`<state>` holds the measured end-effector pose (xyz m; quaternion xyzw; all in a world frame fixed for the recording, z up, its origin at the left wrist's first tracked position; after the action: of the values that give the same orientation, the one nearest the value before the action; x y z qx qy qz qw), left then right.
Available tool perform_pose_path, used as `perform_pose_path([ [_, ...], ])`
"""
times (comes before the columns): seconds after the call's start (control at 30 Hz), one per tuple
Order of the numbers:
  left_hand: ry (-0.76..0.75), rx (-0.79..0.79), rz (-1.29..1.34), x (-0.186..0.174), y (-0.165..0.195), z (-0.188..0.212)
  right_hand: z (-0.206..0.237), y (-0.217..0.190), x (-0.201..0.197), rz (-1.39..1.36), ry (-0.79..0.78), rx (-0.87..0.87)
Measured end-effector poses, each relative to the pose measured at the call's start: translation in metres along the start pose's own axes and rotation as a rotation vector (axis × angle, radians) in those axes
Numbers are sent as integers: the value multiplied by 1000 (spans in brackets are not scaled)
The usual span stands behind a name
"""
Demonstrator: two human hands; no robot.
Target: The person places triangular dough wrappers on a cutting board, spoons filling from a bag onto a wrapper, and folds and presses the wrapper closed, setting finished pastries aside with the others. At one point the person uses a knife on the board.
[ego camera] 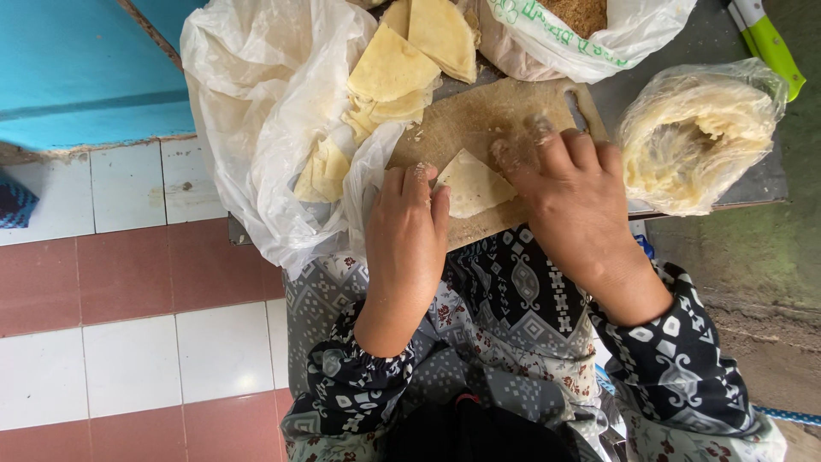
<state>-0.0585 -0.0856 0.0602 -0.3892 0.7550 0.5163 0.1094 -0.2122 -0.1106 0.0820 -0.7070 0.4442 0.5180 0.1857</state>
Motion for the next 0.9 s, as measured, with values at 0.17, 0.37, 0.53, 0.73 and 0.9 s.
perform_pose_path([
  [0.17, -7, 21, -44, -2, 5, -2, -6, -14, 2, -136, 52, -22],
  [0.37, 19, 92, -141, -1, 14, -3, -10, -20, 7, 54, -18, -64],
  [0.53, 65, 43, -73, -2, 11, -3, 0, -3, -10, 46, 19, -35],
  [0.73, 7, 56, -112, 3, 8, -4, -21, 120, -18, -243, 478, 270],
  [0.9, -5, 56, -98, 7, 13, -7, -73, 199, 15, -245, 587, 256],
])
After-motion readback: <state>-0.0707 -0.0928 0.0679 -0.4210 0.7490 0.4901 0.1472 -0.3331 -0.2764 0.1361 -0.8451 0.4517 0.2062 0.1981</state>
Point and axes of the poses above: each hand's wrist, its own z-axis away from the middle knuckle, its own x-axis out of the palm, y = z × x, the point moved 8 cm from there along -z, towards the middle knuckle, and after that the axes turned 10 degrees about y, right-handed, at the moved point
